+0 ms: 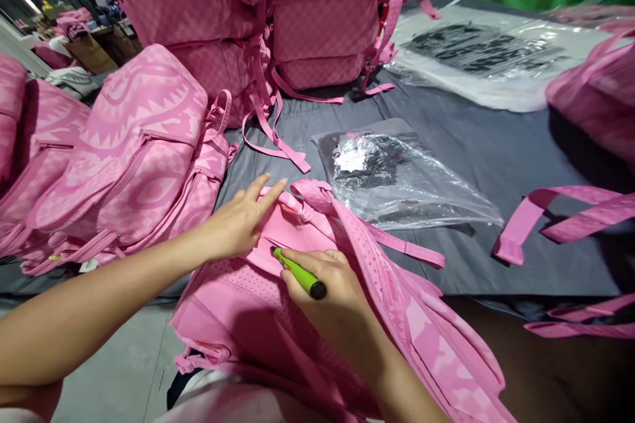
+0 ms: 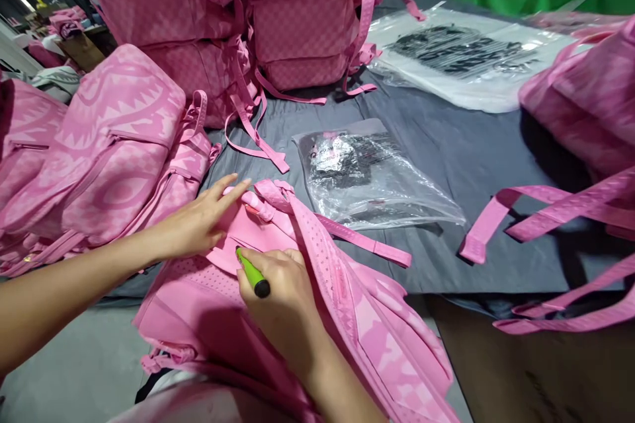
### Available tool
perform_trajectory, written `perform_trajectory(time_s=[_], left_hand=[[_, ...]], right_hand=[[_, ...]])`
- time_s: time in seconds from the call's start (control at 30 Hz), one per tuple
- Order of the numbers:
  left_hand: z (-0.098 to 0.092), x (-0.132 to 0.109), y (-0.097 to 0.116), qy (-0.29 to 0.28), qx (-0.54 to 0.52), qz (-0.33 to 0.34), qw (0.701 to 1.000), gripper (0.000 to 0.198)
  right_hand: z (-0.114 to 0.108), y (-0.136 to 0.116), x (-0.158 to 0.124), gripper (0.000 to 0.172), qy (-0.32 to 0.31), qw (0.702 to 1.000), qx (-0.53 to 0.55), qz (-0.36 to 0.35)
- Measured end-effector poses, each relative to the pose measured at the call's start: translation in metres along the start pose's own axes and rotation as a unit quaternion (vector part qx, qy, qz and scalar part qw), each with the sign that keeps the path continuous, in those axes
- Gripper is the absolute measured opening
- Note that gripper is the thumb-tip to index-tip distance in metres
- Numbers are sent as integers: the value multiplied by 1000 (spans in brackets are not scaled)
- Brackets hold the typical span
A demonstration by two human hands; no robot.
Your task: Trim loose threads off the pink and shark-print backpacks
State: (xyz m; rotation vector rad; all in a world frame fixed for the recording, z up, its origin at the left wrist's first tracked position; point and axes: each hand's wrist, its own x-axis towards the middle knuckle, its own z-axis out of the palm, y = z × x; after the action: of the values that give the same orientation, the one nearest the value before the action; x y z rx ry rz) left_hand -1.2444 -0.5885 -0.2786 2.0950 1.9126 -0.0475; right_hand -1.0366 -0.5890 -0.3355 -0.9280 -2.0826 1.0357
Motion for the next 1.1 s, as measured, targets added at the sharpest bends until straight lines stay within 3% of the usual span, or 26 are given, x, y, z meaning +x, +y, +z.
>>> perform_trajectory(time_s=[0.13, 0.27, 0.43, 0.7, 0.93, 1.1], left_hand=[[2, -9, -6, 21, -40, -86, 995, 112], [-2, -12, -7, -21, -35, -82, 996, 113], [-5, -7, -13, -35, -31, -54, 997, 113], [-5, -1, -17, -43, -46, -61, 996, 112], [3, 0, -16, -24, -24, -71, 997, 114], [-1, 0, -14, -39, -17, -57, 997, 109]], right_hand=[[4, -4, 1, 26, 4, 998, 9, -66], [11, -2, 2, 22, 41, 994, -1, -104], [17, 2, 2, 23, 47, 993, -1, -104], [11, 3, 5, 22, -19, 996, 2, -86], [14, 3, 6, 24, 33, 994, -55, -84], [12, 0, 4, 25, 17, 996, -62, -66]])
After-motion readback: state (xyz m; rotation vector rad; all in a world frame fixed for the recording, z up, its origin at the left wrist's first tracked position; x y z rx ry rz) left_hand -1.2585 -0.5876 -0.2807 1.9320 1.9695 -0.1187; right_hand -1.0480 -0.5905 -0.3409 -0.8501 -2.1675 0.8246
